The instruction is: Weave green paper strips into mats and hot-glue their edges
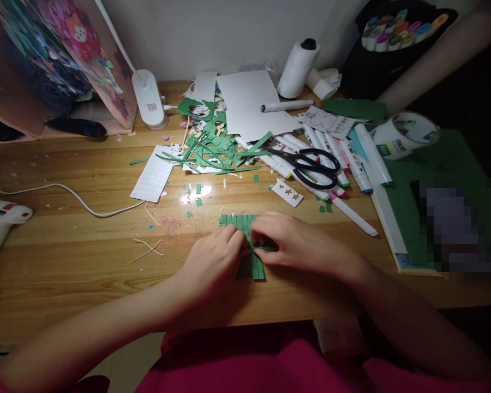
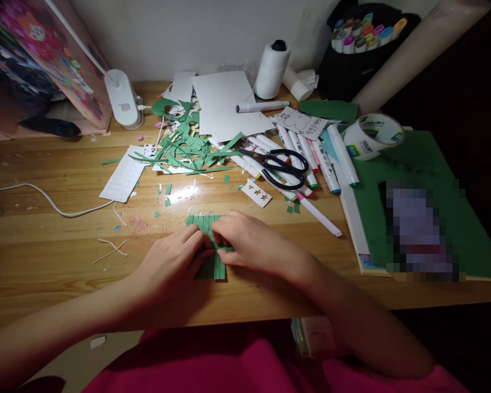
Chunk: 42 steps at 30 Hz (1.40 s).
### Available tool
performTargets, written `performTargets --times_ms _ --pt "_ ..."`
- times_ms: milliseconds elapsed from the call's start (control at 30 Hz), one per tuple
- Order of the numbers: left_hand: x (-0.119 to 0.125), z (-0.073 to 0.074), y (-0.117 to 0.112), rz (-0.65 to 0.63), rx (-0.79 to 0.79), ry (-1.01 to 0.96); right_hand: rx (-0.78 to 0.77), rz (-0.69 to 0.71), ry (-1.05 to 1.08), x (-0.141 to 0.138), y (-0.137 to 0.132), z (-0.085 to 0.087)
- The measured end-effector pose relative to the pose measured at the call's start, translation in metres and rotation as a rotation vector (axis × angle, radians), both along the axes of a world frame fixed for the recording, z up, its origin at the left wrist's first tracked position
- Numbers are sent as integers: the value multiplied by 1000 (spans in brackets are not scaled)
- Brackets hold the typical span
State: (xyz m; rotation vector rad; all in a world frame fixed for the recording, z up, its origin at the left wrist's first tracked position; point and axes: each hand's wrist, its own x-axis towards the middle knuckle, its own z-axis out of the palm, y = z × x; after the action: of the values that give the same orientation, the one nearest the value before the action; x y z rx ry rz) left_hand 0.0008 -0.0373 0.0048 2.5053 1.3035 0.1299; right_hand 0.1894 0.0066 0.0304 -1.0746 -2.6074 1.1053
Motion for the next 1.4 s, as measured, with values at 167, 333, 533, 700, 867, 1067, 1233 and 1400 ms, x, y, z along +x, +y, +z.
performTargets --times_ms 167,333,533,700,867,1067,1233,1400 --pt "-1 -2 -3 7 1 -62 -10 -10 -6 0 0 -4" --pt "0 -2 -4 24 47 -50 -10 -17 -6 -2 1 -5" --pt "1 -5 -7 -1 131 -87 -11 -2 -65 5 1 2" --pt "3 -4 -7 -9 115 -147 43 -27 -174 9 -1 6" --pt "5 -1 -3 -40 33 -224 0 -1 -98 9 0 8" --pt "7 -3 0 -33 64 -201 -97 79 50 11 3 12" --pt "9 -7 2 -3 69 -196 -20 34 29 12 2 5" --pt "8 -8 3 2 53 -211 -2 20 -5 8 0 -2"
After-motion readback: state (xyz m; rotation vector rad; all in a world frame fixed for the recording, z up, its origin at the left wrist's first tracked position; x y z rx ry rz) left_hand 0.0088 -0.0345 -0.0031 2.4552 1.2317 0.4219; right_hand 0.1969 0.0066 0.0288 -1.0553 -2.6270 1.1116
